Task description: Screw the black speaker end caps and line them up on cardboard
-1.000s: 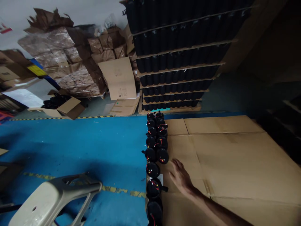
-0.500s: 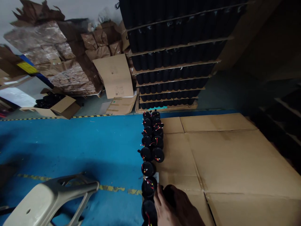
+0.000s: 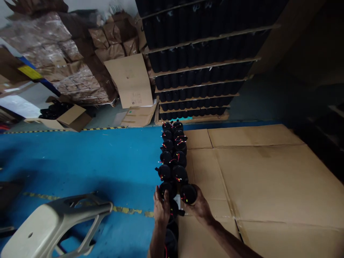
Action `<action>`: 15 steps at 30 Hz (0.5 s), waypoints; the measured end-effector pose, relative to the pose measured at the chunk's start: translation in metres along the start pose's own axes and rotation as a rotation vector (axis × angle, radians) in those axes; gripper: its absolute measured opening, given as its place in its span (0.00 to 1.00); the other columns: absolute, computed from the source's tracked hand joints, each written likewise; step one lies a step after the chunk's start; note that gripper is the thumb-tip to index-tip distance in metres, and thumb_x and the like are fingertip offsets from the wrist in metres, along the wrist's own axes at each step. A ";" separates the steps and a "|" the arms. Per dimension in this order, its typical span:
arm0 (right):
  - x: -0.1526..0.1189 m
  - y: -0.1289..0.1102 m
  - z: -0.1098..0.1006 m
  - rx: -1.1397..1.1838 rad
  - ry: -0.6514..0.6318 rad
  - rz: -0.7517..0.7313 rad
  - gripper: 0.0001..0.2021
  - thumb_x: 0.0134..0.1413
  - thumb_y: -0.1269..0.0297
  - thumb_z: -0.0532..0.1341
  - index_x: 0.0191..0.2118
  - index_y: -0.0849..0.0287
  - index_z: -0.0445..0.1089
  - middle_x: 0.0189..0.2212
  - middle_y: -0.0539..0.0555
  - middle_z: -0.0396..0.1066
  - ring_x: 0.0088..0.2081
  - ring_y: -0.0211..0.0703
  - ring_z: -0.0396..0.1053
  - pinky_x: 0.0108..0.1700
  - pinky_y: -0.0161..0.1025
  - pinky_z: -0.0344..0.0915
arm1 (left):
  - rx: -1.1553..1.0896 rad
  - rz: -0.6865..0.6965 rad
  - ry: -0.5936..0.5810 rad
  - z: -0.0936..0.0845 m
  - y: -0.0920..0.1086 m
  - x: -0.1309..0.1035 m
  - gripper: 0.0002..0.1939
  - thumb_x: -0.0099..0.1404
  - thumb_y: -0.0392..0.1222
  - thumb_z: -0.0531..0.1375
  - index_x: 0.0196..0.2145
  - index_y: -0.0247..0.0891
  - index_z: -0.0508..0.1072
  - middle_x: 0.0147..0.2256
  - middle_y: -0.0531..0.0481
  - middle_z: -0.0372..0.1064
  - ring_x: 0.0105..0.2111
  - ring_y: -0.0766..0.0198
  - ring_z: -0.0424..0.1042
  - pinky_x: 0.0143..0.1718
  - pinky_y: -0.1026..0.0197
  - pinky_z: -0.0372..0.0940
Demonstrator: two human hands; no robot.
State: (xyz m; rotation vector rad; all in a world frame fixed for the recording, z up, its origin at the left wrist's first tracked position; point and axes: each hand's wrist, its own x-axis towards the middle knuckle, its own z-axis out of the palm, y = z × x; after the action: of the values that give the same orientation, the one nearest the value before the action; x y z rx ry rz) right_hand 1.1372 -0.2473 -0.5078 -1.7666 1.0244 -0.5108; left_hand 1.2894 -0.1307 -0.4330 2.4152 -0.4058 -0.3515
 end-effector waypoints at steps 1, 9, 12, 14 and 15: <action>0.001 -0.001 0.006 0.002 0.002 -0.001 0.37 0.51 0.52 0.70 0.65 0.56 0.62 0.57 0.64 0.78 0.56 0.59 0.79 0.56 0.53 0.78 | -0.007 -0.026 -0.021 0.005 -0.002 0.000 0.27 0.78 0.54 0.59 0.68 0.39 0.67 0.66 0.35 0.70 0.64 0.43 0.72 0.65 0.33 0.69; 0.006 -0.001 0.024 -0.028 0.002 0.015 0.39 0.45 0.54 0.71 0.64 0.57 0.63 0.60 0.66 0.75 0.58 0.62 0.77 0.57 0.55 0.77 | -0.007 -0.100 -0.088 0.009 -0.002 -0.005 0.26 0.80 0.46 0.55 0.71 0.35 0.62 0.70 0.32 0.66 0.68 0.45 0.69 0.68 0.36 0.66; 0.006 -0.001 0.023 -0.050 -0.015 0.027 0.39 0.46 0.56 0.71 0.64 0.57 0.63 0.60 0.65 0.75 0.57 0.61 0.78 0.56 0.53 0.77 | -0.006 -0.101 -0.096 0.010 -0.001 -0.006 0.26 0.81 0.45 0.54 0.71 0.35 0.61 0.71 0.32 0.65 0.68 0.45 0.69 0.68 0.37 0.66; 0.005 -0.001 0.022 -0.070 -0.026 0.048 0.39 0.46 0.57 0.70 0.64 0.55 0.63 0.60 0.63 0.75 0.57 0.60 0.78 0.55 0.53 0.78 | -0.005 -0.110 -0.100 0.011 -0.002 -0.006 0.26 0.81 0.45 0.54 0.72 0.35 0.61 0.70 0.32 0.65 0.67 0.45 0.70 0.67 0.38 0.68; 0.005 -0.002 0.021 -0.081 -0.031 0.061 0.38 0.46 0.57 0.70 0.65 0.54 0.62 0.60 0.63 0.75 0.57 0.60 0.78 0.54 0.53 0.78 | -0.003 -0.115 -0.103 0.012 -0.002 -0.006 0.26 0.80 0.44 0.55 0.72 0.36 0.61 0.70 0.32 0.65 0.67 0.45 0.71 0.66 0.38 0.69</action>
State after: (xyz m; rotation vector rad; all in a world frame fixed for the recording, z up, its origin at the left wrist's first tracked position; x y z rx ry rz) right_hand 1.1558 -0.2393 -0.5155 -1.8028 1.0870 -0.4072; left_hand 1.2802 -0.1335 -0.4425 2.4300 -0.3122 -0.5280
